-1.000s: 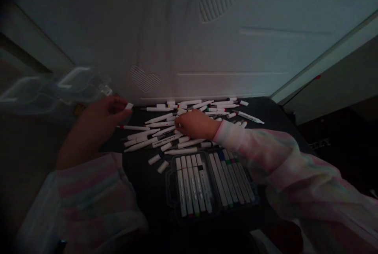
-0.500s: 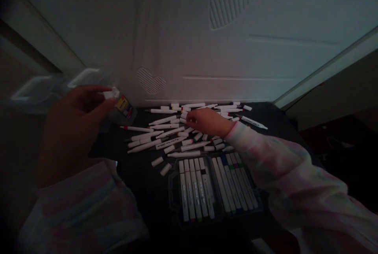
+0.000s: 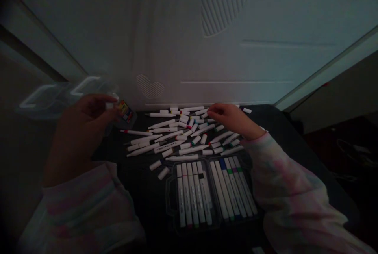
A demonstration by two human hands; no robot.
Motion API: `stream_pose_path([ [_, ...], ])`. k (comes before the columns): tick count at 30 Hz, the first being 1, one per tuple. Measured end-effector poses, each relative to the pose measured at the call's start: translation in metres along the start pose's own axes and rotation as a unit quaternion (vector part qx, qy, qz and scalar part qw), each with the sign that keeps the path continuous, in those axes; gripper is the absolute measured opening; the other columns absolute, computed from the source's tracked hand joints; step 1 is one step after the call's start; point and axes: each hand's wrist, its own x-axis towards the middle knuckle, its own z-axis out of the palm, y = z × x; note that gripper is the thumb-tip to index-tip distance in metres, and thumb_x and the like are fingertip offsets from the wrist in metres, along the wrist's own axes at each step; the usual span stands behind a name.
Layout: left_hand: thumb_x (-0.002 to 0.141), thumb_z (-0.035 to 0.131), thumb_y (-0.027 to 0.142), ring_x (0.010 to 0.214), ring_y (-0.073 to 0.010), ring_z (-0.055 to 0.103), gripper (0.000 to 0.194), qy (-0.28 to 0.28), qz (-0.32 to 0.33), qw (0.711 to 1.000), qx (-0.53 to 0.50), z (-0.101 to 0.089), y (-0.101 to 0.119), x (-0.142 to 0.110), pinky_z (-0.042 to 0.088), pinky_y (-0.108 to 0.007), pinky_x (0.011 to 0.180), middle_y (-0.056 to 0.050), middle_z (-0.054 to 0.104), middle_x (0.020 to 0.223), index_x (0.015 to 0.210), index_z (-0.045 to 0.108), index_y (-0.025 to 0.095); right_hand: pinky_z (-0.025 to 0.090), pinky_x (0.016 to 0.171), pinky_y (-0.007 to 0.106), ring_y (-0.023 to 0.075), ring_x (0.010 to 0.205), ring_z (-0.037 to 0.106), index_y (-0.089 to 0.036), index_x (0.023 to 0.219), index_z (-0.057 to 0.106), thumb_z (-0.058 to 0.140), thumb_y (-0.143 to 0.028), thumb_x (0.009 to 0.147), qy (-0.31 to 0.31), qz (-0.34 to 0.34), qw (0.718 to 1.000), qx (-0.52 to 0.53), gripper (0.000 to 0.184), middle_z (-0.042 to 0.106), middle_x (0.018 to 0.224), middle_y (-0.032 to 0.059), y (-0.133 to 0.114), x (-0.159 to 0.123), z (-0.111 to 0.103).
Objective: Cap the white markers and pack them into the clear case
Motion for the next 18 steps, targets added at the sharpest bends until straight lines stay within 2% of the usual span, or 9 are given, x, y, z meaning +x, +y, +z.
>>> stream_pose_path([
  [2, 0.073, 0.047, 0.025, 0.069, -0.0152, 0.057, 0.02, -0.026, -0.018, 0.998, 0.056, 0.001, 0.0, 0.001, 0.041, -0.025, 0.059, 0.001, 0.06, 0.076, 0.09, 0.058, 0.021, 0.044, 0.069, 0.032, 0.0191, 0.079, 0.057, -0.018, 0.088, 0.059, 0.043, -0.043, 0.079, 0.012, 0.01, 1.0, 0.015, 0.031, 0.064, 0.087, 0.0068, 0.0, -0.002, -0.003],
  [7, 0.071, 0.038, 0.024, 0.07, -0.0177, 0.054, 0.017, -0.149, -0.022, 0.977, 0.154, 0.013, -0.005, 0.006, 0.04, -0.028, 0.061, 0.0, 0.056, 0.072, 0.077, 0.053, 0.02, 0.044, 0.07, 0.033, 0.0193, 0.081, 0.056, -0.017, 0.088, 0.058, 0.044, -0.042, 0.08, 0.035, 0.02, 0.998, 0.048, 0.03, 0.063, 0.087, 0.0071, 0.0, -0.006, -0.006],
  [9, 0.07, 0.037, 0.024, 0.068, -0.0179, 0.054, 0.016, -0.169, -0.037, 0.971, 0.165, 0.02, -0.009, 0.009, 0.039, -0.028, 0.06, 0.0, 0.054, 0.07, 0.077, 0.051, 0.02, 0.043, 0.07, 0.033, 0.0188, 0.079, 0.056, -0.018, 0.087, 0.058, 0.044, -0.042, 0.079, 0.039, 0.009, 0.998, 0.049, 0.029, 0.063, 0.086, 0.0063, 0.003, -0.007, -0.008],
  [12, 0.069, 0.039, 0.025, 0.07, -0.0187, 0.053, 0.015, -0.165, -0.042, 0.97, 0.175, 0.028, -0.01, 0.012, 0.04, -0.029, 0.062, -0.001, 0.054, 0.071, 0.078, 0.05, 0.019, 0.043, 0.068, 0.033, 0.0181, 0.076, 0.055, -0.018, 0.086, 0.059, 0.045, -0.043, 0.079, 0.05, 0.0, 0.997, 0.052, 0.03, 0.063, 0.084, 0.0054, 0.006, -0.01, -0.012],
  [15, 0.071, 0.042, 0.029, 0.072, -0.0177, 0.053, 0.02, -0.175, 0.0, 0.973, 0.149, 0.033, 0.004, 0.007, 0.041, -0.028, 0.065, 0.0, 0.055, 0.077, 0.088, 0.048, 0.02, 0.043, 0.066, 0.03, 0.0167, 0.073, 0.055, -0.018, 0.086, 0.058, 0.045, -0.044, 0.079, 0.062, 0.003, 0.995, 0.074, 0.03, 0.062, 0.082, 0.0051, 0.007, -0.014, -0.019],
  [18, 0.076, 0.04, 0.025, 0.075, -0.0165, 0.054, 0.02, -0.216, 0.066, 0.973, 0.048, 0.043, 0.031, -0.008, 0.041, -0.029, 0.068, -0.001, 0.057, 0.086, 0.095, 0.044, 0.021, 0.043, 0.066, 0.029, 0.0163, 0.074, 0.056, -0.017, 0.087, 0.059, 0.045, -0.043, 0.08, 0.059, -0.005, 0.993, 0.103, 0.03, 0.061, 0.083, 0.0049, 0.002, -0.021, -0.025],
])
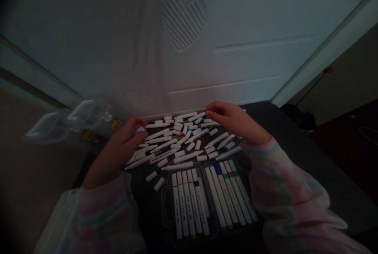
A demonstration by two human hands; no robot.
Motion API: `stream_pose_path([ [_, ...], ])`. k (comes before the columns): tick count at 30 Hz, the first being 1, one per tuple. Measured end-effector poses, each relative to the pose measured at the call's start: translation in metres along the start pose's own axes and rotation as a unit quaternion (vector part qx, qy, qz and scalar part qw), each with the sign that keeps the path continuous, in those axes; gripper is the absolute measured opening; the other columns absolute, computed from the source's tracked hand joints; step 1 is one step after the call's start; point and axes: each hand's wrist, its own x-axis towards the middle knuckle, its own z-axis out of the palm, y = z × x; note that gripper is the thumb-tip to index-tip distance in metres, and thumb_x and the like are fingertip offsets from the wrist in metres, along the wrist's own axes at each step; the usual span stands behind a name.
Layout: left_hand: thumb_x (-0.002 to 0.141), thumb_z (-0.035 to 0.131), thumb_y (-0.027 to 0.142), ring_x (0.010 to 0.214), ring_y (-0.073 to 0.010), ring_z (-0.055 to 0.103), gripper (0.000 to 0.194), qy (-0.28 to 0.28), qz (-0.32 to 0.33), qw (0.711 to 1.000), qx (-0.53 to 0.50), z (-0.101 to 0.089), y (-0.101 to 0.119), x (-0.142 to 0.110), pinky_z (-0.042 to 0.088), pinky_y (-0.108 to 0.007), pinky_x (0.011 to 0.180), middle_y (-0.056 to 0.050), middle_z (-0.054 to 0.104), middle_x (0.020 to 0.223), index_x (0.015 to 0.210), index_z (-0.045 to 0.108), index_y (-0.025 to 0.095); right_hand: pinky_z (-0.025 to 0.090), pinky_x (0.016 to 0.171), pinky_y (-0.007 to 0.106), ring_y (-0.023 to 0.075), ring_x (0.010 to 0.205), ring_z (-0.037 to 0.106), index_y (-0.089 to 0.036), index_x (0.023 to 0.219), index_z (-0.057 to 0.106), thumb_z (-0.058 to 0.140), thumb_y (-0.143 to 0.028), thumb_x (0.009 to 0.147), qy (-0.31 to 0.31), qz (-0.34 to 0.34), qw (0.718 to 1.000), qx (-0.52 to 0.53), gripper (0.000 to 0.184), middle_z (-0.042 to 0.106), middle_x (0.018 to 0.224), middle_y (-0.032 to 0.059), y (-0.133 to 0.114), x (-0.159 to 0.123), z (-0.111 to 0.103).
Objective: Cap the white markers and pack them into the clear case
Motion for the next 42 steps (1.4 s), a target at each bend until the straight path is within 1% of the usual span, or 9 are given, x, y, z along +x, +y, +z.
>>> stream_pose_path([
  [3, 0.079, 0.032, 0.018, 0.074, -0.0155, 0.055, 0.021, -0.05, 0.067, 0.995, -0.057, 0.019, 0.03, -0.006, 0.041, -0.029, 0.068, -0.002, 0.057, 0.087, 0.099, 0.04, 0.02, 0.044, 0.07, 0.029, 0.0165, 0.08, 0.057, -0.018, 0.089, 0.058, 0.046, -0.041, 0.081, -0.021, -0.027, 0.998, 0.044, 0.028, 0.062, 0.087, 0.0047, -0.015, -0.01, 0.003],
  [8, 0.082, 0.037, 0.021, 0.084, -0.0187, 0.058, 0.038, -0.07, 0.143, 0.987, -0.036, 0.04, 0.052, -0.013, 0.041, -0.033, 0.077, -0.009, 0.059, 0.098, 0.12, 0.03, 0.018, 0.044, 0.065, 0.026, 0.0131, 0.075, 0.056, -0.018, 0.099, 0.052, 0.049, -0.036, 0.08, -0.159, -0.094, 0.969, 0.161, 0.025, 0.06, 0.085, 0.0027, -0.041, -0.027, 0.022],
  [13, 0.082, 0.036, 0.019, 0.074, -0.0182, 0.06, 0.059, -0.075, 0.117, 0.989, 0.055, 0.04, 0.055, -0.018, 0.042, -0.03, 0.07, -0.006, 0.064, 0.083, 0.136, 0.013, 0.018, 0.041, 0.057, 0.021, 0.0079, 0.061, 0.051, -0.018, 0.085, 0.048, 0.055, -0.033, 0.077, -0.178, -0.044, 0.927, 0.328, 0.019, 0.054, 0.07, -0.0026, -0.045, -0.027, 0.036],
  [20, 0.079, 0.036, 0.014, 0.07, -0.02, 0.062, 0.072, -0.104, 0.056, 0.985, 0.123, 0.043, 0.058, -0.02, 0.04, -0.028, 0.059, -0.007, 0.066, 0.081, 0.137, -0.005, 0.016, 0.041, 0.062, 0.024, 0.0083, 0.062, 0.049, -0.017, 0.079, 0.048, 0.061, -0.034, 0.072, -0.2, -0.019, 0.915, 0.349, 0.023, 0.052, 0.07, -0.0027, -0.042, -0.023, 0.049],
  [29, 0.079, 0.049, 0.028, 0.054, -0.013, 0.055, 0.075, -0.074, 0.112, 0.991, 0.03, 0.032, 0.053, -0.027, 0.04, -0.023, 0.053, 0.002, 0.062, 0.07, 0.137, 0.001, 0.026, 0.035, 0.053, 0.018, 0.0047, 0.055, 0.044, -0.016, 0.075, 0.049, 0.061, -0.022, 0.073, -0.23, -0.027, 0.868, 0.438, 0.013, 0.047, 0.062, -0.0059, -0.042, -0.022, 0.046],
  [32, 0.078, 0.05, 0.026, 0.056, -0.0114, 0.055, 0.067, -0.071, 0.122, 0.99, -0.003, 0.029, 0.055, -0.03, 0.04, -0.022, 0.053, 0.003, 0.061, 0.073, 0.134, 0.014, 0.027, 0.036, 0.052, 0.018, 0.0046, 0.055, 0.045, -0.016, 0.075, 0.049, 0.06, -0.02, 0.073, -0.244, -0.047, 0.843, 0.476, 0.012, 0.049, 0.062, -0.0054, -0.038, -0.022, 0.047],
  [35, 0.078, 0.051, 0.024, 0.057, -0.0098, 0.055, 0.046, -0.067, 0.133, 0.989, -0.018, 0.028, 0.057, -0.029, 0.039, -0.021, 0.054, 0.0, 0.061, 0.084, 0.121, 0.034, 0.024, 0.04, 0.058, 0.02, 0.0061, 0.06, 0.05, -0.017, 0.077, 0.05, 0.06, -0.022, 0.074, -0.25, -0.051, 0.827, 0.501, 0.012, 0.052, 0.066, -0.004, -0.034, -0.021, 0.05],
  [39, 0.078, 0.051, 0.025, 0.058, -0.0094, 0.054, 0.019, -0.065, 0.159, 0.985, -0.011, 0.031, 0.055, -0.025, 0.036, -0.021, 0.054, 0.003, 0.06, 0.075, 0.096, 0.045, 0.023, 0.041, 0.062, 0.021, 0.007, 0.063, 0.052, -0.018, 0.08, 0.051, 0.058, -0.025, 0.076, -0.245, -0.05, 0.827, 0.503, 0.011, 0.055, 0.07, -0.0032, -0.031, -0.021, 0.051],
  [42, 0.08, 0.05, 0.028, 0.061, -0.0104, 0.055, 0.013, -0.068, 0.16, 0.985, -0.001, 0.031, 0.052, -0.022, 0.036, -0.021, 0.055, 0.003, 0.061, 0.075, 0.09, 0.047, 0.021, 0.039, 0.06, 0.02, 0.0061, 0.062, 0.05, -0.017, 0.079, 0.052, 0.055, -0.027, 0.079, -0.227, -0.037, 0.85, 0.474, 0.01, 0.053, 0.067, -0.0037, -0.034, -0.021, 0.05],
])
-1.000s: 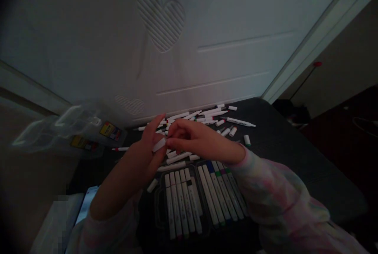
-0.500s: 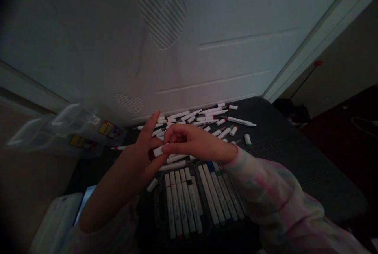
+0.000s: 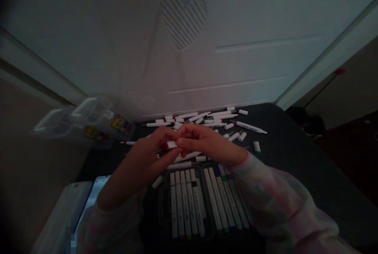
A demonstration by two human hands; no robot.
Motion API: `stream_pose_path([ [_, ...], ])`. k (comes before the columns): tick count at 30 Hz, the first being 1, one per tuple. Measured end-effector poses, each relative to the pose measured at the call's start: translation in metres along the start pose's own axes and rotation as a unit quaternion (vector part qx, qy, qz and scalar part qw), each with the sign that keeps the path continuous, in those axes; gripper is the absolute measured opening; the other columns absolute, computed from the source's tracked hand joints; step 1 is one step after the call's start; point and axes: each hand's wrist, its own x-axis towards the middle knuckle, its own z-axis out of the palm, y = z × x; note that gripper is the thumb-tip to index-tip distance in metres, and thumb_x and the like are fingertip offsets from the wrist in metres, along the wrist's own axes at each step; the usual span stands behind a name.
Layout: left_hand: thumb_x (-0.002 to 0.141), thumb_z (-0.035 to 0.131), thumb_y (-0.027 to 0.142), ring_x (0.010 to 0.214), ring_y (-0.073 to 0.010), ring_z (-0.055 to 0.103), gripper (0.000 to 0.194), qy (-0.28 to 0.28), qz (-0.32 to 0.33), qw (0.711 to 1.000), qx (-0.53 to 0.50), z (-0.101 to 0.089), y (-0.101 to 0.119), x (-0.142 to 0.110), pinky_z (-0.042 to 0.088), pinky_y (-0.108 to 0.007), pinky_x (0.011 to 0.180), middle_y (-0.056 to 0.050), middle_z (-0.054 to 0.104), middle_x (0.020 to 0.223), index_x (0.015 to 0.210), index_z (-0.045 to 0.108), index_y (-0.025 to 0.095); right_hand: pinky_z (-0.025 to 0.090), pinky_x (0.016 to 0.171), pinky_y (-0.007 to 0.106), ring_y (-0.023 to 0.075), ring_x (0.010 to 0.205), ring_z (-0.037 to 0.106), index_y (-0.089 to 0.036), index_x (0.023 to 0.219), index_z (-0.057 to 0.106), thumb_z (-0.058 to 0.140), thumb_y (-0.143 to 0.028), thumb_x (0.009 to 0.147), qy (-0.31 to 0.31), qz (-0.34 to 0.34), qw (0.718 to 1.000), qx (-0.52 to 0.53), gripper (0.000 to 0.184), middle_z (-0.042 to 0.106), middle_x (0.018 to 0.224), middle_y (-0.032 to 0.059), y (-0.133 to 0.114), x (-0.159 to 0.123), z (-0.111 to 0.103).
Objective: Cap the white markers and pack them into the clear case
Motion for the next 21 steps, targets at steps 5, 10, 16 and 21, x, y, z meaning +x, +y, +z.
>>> stream_pose_path([
  [5, 0.079, 0.048, 0.026, 0.055, -0.0093, 0.051, 0.008, 0.055, -0.03, 0.998, 0.031, -0.013, -0.009, -0.003, 0.035, -0.02, 0.053, 0.006, 0.054, 0.062, 0.084, 0.052, 0.02, 0.037, 0.061, 0.021, 0.0074, 0.063, 0.047, -0.017, 0.077, 0.052, 0.054, -0.03, 0.079, 0.046, 0.031, 0.994, -0.098, 0.013, 0.051, 0.067, -0.003, -0.01, -0.002, 0.003],
  [10, 0.075, 0.051, 0.027, 0.057, -0.0111, 0.052, 0.01, 0.156, -0.126, 0.979, 0.041, -0.037, -0.027, -0.014, 0.036, -0.021, 0.052, 0.004, 0.056, 0.062, 0.08, 0.056, 0.018, 0.038, 0.063, 0.022, 0.0089, 0.067, 0.048, -0.019, 0.077, 0.054, 0.053, -0.033, 0.08, 0.094, -0.001, 0.982, -0.163, 0.014, 0.051, 0.07, -0.0025, -0.021, -0.01, -0.005],
  [16, 0.075, 0.053, 0.03, 0.054, -0.0102, 0.052, 0.011, 0.296, -0.197, 0.931, -0.079, -0.053, -0.048, -0.029, 0.039, -0.02, 0.049, 0.003, 0.058, 0.061, 0.079, 0.059, 0.021, 0.039, 0.062, 0.022, 0.0097, 0.067, 0.049, -0.021, 0.072, 0.055, 0.053, -0.032, 0.079, 0.162, -0.035, 0.968, -0.189, 0.013, 0.052, 0.068, -0.0023, -0.035, -0.021, -0.015],
  [21, 0.074, 0.056, 0.037, 0.048, -0.0078, 0.047, 0.016, 0.359, -0.221, 0.898, -0.129, -0.051, -0.059, -0.025, 0.037, -0.018, 0.043, 0.003, 0.054, 0.057, 0.071, 0.056, 0.021, 0.035, 0.054, 0.021, 0.0073, 0.059, 0.047, -0.021, 0.073, 0.056, 0.053, -0.031, 0.079, 0.21, -0.051, 0.963, -0.159, 0.011, 0.052, 0.068, -0.0033, -0.045, -0.031, -0.023],
])
